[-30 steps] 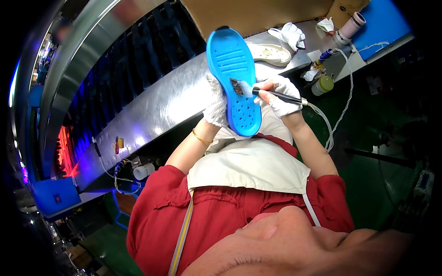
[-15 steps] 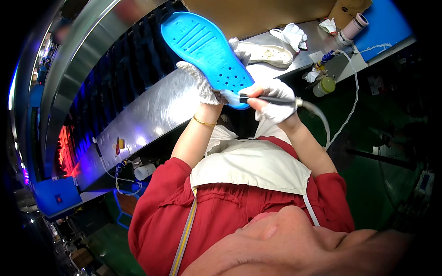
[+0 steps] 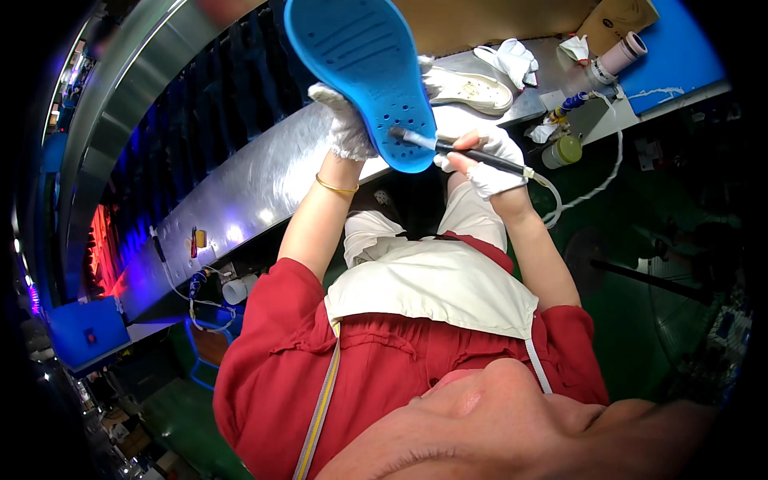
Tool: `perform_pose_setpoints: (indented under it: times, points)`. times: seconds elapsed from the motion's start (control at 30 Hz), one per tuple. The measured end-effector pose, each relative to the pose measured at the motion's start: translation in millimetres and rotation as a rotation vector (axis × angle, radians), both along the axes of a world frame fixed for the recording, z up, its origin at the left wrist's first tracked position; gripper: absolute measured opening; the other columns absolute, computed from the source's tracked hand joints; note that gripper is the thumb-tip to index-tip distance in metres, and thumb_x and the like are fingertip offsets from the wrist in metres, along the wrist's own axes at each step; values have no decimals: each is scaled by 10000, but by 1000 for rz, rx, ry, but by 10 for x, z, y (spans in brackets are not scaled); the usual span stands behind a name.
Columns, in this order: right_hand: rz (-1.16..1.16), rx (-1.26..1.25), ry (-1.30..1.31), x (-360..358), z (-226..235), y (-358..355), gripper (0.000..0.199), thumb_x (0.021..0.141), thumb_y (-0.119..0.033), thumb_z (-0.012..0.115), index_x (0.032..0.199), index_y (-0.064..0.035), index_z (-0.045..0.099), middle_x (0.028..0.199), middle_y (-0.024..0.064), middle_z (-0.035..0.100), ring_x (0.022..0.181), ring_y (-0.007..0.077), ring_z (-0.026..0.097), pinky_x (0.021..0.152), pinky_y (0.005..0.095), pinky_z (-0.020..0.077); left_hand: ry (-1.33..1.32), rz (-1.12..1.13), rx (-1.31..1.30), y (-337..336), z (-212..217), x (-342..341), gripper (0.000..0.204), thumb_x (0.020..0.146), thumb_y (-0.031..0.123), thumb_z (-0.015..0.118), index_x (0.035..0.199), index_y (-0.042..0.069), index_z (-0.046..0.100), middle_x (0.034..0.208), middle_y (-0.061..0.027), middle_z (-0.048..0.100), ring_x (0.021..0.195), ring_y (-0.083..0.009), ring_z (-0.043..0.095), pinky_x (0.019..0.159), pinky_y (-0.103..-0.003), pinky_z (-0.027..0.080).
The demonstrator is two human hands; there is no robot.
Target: The person applies adhesive to the undersides of blue shoe insoles using a brush and then places them onto a moving conveyor belt.
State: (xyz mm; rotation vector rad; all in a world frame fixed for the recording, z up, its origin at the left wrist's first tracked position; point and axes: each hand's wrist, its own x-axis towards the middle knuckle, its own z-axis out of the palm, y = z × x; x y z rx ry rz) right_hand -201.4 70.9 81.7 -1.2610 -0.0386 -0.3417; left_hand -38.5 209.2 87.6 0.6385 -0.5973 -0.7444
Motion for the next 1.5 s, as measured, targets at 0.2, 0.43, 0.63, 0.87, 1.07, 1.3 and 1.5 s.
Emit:
perform_pose_setpoints:
  times: [0.2,0.43,0.63,0.87,1.07,1.3,1.5]
  points:
    - [304,-7,324,78,53,-222,167,701,12,722,829,-13,617,939,114,651,865,153,618,792,279,504,-225,-85,111,-53,-33,88,1220,478,875,552,1331,10,438,1198,-252,568,1028,-352,628,815,-446,560]
    - [45,-425,-70,150,70,-102,144,693,62,714,770,-17,621,869,92,654,820,154,618,745,260,518,-248,-60,549,-63,-19,198,1079,618,825,555,1316,7,464,1152,-224,599,916,-305,664,820,-391,557]
    - [316,-318,166,174,178,-178,140,693,57,715,791,-5,636,807,58,626,722,147,612,684,261,512,-181,-217,706,-141,104,238,814,812,700,484,1249,15,527,1003,-173,646,869,-233,661,716,-327,565]
    - [206,-636,179,253,245,-140,131,704,1,721,771,-40,616,827,43,635,798,141,607,751,274,498,-172,-156,864,-142,81,310,750,836,650,527,1306,65,510,1122,-141,621,914,-173,620,792,-298,532]
    - [129,-540,241,325,263,-275,88,744,0,677,800,-55,636,819,37,630,795,141,590,751,275,484,-180,-116,822,-120,202,223,730,834,619,565,1310,68,503,1116,-136,616,917,-171,615,775,-292,529]
    - [141,-442,156,364,279,-369,100,746,27,659,796,-38,602,784,23,599,768,119,579,730,256,482,-34,-110,789,-91,191,176,679,834,577,601,1221,21,555,1041,-151,640,767,-176,652,648,-294,563]
    - [298,-454,122,281,401,-439,105,757,26,667,802,-30,591,782,33,605,738,117,598,675,243,486,-13,-12,639,78,114,269,709,843,624,532,1188,4,536,996,-138,638,813,-204,660,690,-327,571]
